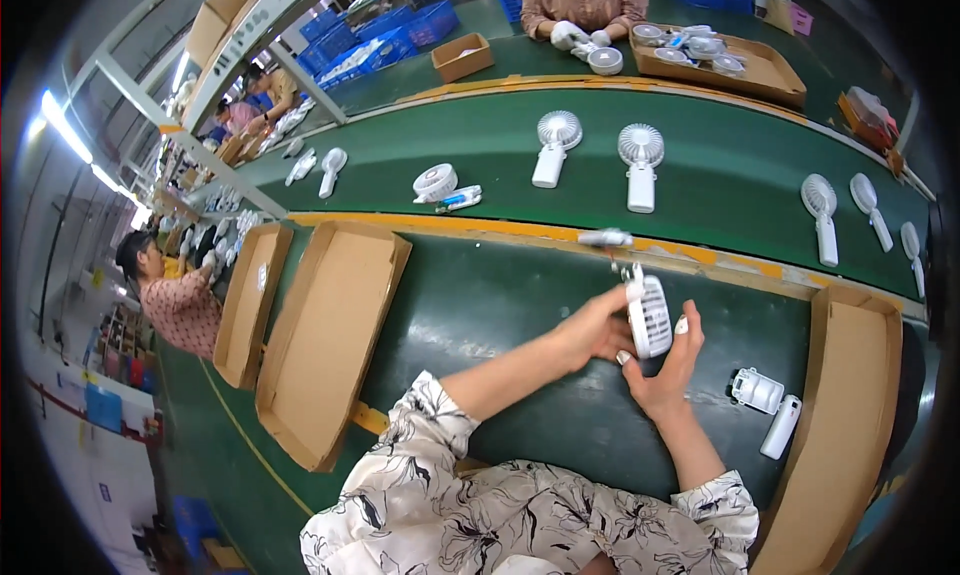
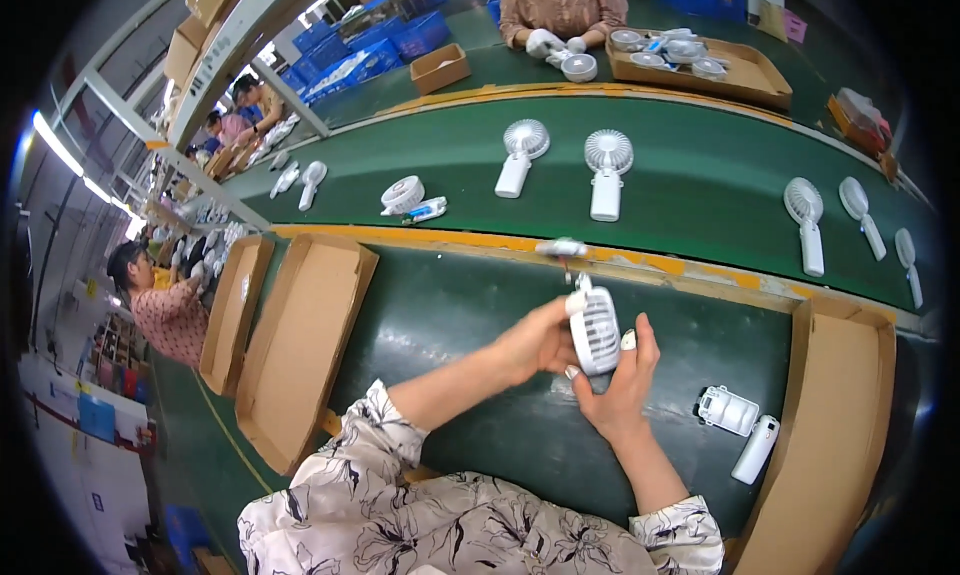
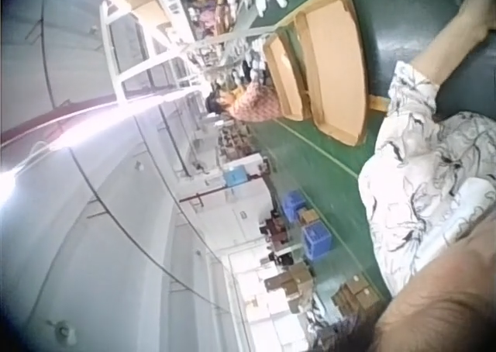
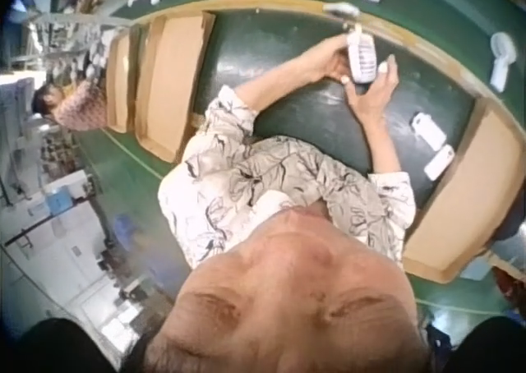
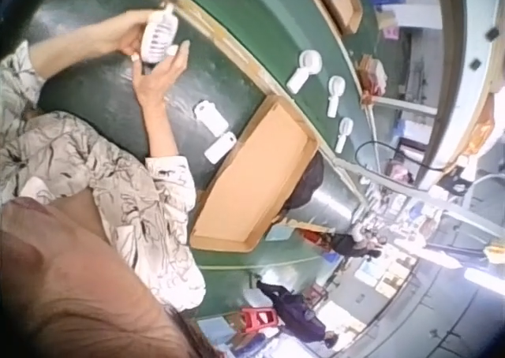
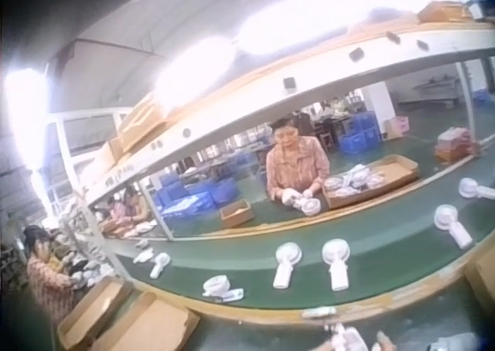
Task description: The person assembles portable electric fans by fitting the internal components into the handle housings, snapping the outer plastic casings into place, testing the fans by pressing their power buttons, and placing the assembled units onto the conveyor belt.
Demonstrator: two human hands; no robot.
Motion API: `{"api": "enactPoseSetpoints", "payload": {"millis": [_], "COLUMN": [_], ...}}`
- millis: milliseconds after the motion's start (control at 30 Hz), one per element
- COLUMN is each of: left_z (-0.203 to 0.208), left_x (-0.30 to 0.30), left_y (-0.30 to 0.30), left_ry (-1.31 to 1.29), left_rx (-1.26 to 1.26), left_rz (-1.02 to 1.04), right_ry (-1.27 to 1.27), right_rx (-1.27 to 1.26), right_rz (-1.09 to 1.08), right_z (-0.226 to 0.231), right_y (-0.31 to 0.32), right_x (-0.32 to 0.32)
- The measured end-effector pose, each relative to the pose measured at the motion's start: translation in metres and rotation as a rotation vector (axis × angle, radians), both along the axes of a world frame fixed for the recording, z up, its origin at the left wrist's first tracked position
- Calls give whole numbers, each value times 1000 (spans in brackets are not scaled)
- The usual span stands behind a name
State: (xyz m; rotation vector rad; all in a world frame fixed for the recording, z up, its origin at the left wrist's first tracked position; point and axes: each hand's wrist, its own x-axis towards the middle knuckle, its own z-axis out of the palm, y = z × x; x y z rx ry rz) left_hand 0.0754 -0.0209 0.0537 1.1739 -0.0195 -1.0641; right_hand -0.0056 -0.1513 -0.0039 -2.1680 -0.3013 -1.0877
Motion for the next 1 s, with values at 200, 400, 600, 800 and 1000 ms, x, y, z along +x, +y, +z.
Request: {"api": "enactPoseSetpoints", "payload": {"millis": [200,400,600,800,1000], "left_z": [-8,5,-26,-45,-52], "left_x": [-31,77,199,231,215], "left_y": [58,150,214,198,192], "left_ry": [-48,-935,-1043,-928,-1020], "left_rx": [-43,878,1381,1378,1104], "left_rz": [-118,603,911,821,937], "right_ry": [270,531,557,576,564], "right_rx": [581,1195,805,747,768], "right_rz": [198,446,343,305,289], "right_z": [9,-10,-14,-17,-21], "right_y": [25,-5,3,2,4], "right_x": [-15,3,7,11,4]}}
